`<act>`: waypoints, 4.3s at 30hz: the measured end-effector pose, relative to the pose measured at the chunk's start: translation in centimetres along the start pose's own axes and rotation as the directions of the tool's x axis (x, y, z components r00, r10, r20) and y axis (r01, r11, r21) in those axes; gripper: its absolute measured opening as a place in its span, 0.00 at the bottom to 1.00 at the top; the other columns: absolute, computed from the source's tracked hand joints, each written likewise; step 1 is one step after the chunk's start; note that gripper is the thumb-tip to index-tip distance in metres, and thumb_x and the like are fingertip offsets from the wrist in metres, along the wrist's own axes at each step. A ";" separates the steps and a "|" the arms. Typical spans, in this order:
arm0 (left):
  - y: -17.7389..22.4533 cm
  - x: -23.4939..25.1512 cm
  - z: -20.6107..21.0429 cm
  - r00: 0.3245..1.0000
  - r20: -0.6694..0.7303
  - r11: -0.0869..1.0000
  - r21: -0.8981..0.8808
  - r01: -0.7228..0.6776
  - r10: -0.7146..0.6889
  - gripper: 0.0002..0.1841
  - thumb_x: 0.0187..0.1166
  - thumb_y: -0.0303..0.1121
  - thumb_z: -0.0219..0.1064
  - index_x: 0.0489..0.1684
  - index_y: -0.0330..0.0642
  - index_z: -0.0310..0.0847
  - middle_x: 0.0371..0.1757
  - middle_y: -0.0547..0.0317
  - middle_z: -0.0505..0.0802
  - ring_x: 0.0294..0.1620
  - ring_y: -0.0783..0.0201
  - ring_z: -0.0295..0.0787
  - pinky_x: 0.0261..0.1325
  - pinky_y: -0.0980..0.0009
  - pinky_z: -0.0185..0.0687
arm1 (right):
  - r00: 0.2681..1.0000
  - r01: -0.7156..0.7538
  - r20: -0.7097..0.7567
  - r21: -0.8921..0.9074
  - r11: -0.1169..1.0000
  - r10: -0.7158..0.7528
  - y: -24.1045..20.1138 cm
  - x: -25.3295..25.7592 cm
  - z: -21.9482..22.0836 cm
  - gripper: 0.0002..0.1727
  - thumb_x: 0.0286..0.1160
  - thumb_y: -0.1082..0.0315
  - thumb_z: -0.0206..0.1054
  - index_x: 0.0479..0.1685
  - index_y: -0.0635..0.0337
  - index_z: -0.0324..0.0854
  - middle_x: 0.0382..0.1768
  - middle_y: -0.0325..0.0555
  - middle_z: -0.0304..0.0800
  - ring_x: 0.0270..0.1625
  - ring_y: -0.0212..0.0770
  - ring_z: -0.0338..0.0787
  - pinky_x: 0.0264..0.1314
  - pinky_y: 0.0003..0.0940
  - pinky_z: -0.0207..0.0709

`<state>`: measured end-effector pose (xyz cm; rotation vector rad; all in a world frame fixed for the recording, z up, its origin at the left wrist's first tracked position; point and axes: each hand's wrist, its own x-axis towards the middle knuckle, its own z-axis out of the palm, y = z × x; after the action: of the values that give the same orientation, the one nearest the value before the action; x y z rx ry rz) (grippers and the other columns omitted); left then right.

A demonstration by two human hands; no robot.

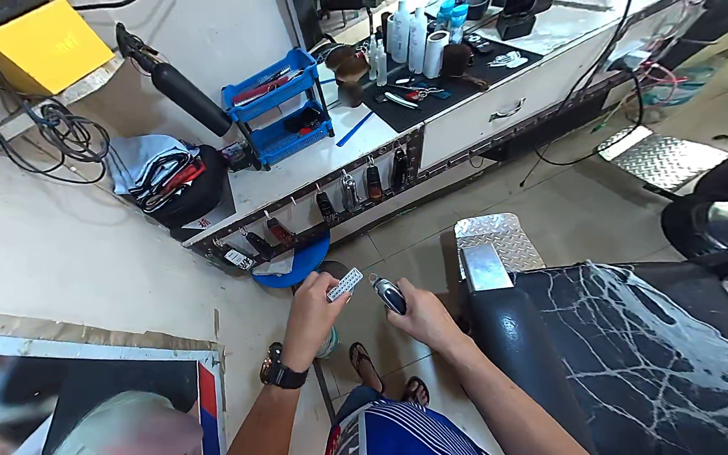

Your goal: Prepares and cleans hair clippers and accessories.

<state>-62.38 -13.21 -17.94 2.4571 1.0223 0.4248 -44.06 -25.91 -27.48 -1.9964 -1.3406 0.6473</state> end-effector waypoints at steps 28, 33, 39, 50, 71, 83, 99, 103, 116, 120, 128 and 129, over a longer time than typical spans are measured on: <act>-0.1 -4.5 6.4 0.815 0.579 -0.599 -0.661 0.452 -0.023 0.32 0.91 0.49 0.31 0.61 0.35 0.79 0.68 0.35 0.88 0.65 0.43 0.89 0.65 0.52 0.85 | 0.416 0.904 0.449 -0.297 0.307 -0.791 -7.5 -4.1 -2.2 0.12 0.80 0.69 0.64 0.51 0.40 0.89 0.57 0.44 0.88 0.75 0.52 0.80 0.90 0.57 0.58; 0.6 -5.7 7.6 0.819 0.571 -0.753 -0.559 0.346 -0.047 0.30 0.90 0.47 0.34 0.64 0.34 0.78 0.56 0.40 0.92 0.54 0.50 0.94 0.58 0.61 0.89 | 0.518 0.850 0.402 -0.337 0.404 -0.755 -7.1 -6.9 -1.6 0.16 0.74 0.68 0.70 0.57 0.37 0.87 0.75 0.42 0.80 0.84 0.55 0.71 0.89 0.61 0.58; 1.4 -5.1 5.9 0.842 0.511 -0.684 -0.678 0.269 -0.175 0.29 0.90 0.46 0.34 0.58 0.33 0.79 0.54 0.39 0.92 0.49 0.48 0.94 0.52 0.56 0.91 | 0.994 0.007 0.081 0.604 0.797 -0.070 -4.0 -8.6 0.2 0.41 0.71 0.41 0.71 0.75 0.62 0.66 0.60 0.44 0.83 0.60 0.36 0.87 0.62 0.37 0.85; 0.8 -3.6 4.8 0.948 0.240 -0.027 -0.971 0.239 -0.210 0.25 0.91 0.35 0.32 0.79 0.31 0.59 0.80 0.36 0.79 0.78 0.46 0.80 0.79 0.54 0.75 | 0.980 -0.195 0.168 0.904 0.379 0.102 -4.8 -6.6 -0.2 0.34 0.69 0.65 0.73 0.74 0.56 0.62 0.44 0.49 0.87 0.32 0.43 0.92 0.35 0.37 0.90; -3.1 -6.1 3.6 0.946 0.274 0.394 -0.861 0.322 -0.174 0.24 0.65 0.31 0.82 0.58 0.32 0.84 0.49 0.46 0.93 0.45 0.60 0.94 0.48 0.67 0.93 | 0.958 -0.286 0.230 0.804 0.521 0.170 1.5 -6.1 -1.5 0.26 0.81 0.45 0.63 0.67 0.52 0.78 0.32 0.43 0.86 0.20 0.36 0.84 0.21 0.29 0.82; 2.1 -5.8 7.9 0.893 0.402 0.586 -0.781 0.217 0.205 0.15 0.69 0.25 0.79 0.53 0.32 0.86 0.50 0.51 0.94 0.45 0.63 0.93 0.50 0.66 0.93 | 0.942 -0.235 0.212 0.970 0.058 0.261 1.4 -6.4 0.2 0.20 0.93 0.53 0.49 0.69 0.58 0.67 0.42 0.49 0.90 0.37 0.41 0.92 0.40 0.34 0.89; 3.7 0.0 5.5 0.803 0.533 0.952 -0.274 -0.136 0.268 0.14 0.74 0.39 0.76 0.52 0.42 0.91 0.48 0.55 0.90 0.42 0.67 0.89 0.50 0.70 0.89 | 0.904 -0.383 0.309 0.893 0.238 0.296 1.6 -6.9 0.7 0.51 0.85 0.31 0.14 0.70 0.58 0.76 0.40 0.48 0.91 0.34 0.41 0.90 0.35 0.37 0.86; 3.7 2.2 5.1 0.891 0.419 0.984 -0.065 -0.163 0.175 0.15 0.76 0.42 0.74 0.53 0.44 0.91 0.46 0.56 0.90 0.41 0.65 0.88 0.50 0.67 0.88 | 0.901 -0.399 0.340 0.894 0.203 0.270 2.1 -6.7 0.8 0.52 0.82 0.29 0.12 0.70 0.58 0.73 0.43 0.48 0.91 0.33 0.41 0.90 0.33 0.34 0.84; 7.8 6.8 7.6 0.634 0.642 0.797 0.057 -0.601 0.432 0.12 0.75 0.31 0.76 0.53 0.41 0.89 0.51 0.47 0.90 0.51 0.49 0.90 0.54 0.49 0.89 | 0.872 -0.463 0.405 0.500 0.732 0.275 1.8 -5.1 -0.2 0.28 0.69 0.62 0.71 0.70 0.61 0.73 0.45 0.52 0.87 0.39 0.44 0.89 0.46 0.47 0.85; 7.8 7.8 5.8 0.664 0.708 0.773 0.273 -0.572 0.241 0.11 0.71 0.25 0.77 0.49 0.38 0.89 0.50 0.41 0.89 0.51 0.43 0.89 0.51 0.45 0.87 | 0.836 -0.519 0.439 0.437 0.735 0.330 2.4 -5.1 -0.4 0.27 0.72 0.61 0.71 0.69 0.61 0.73 0.45 0.53 0.86 0.39 0.45 0.89 0.47 0.47 0.85; 8.0 6.9 6.6 0.698 0.686 0.786 0.307 -0.536 0.208 0.14 0.73 0.26 0.76 0.56 0.40 0.87 0.54 0.41 0.89 0.52 0.42 0.90 0.51 0.45 0.88 | 0.822 -0.542 0.461 0.455 0.706 0.334 2.4 -4.7 -0.6 0.25 0.72 0.61 0.71 0.67 0.60 0.73 0.42 0.49 0.86 0.36 0.41 0.89 0.44 0.41 0.85; 8.1 6.9 6.3 0.736 0.654 0.789 0.352 -0.503 0.177 0.14 0.72 0.28 0.77 0.55 0.40 0.87 0.54 0.41 0.88 0.51 0.43 0.90 0.49 0.45 0.89 | 0.818 -0.549 0.465 0.457 0.700 0.338 2.5 -4.7 -0.6 0.25 0.72 0.61 0.70 0.66 0.60 0.73 0.42 0.49 0.85 0.36 0.41 0.88 0.44 0.41 0.85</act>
<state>-50.20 -15.07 -18.43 2.9579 0.4055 -0.5887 -43.85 -31.13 -28.71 -1.7288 -0.6617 1.5096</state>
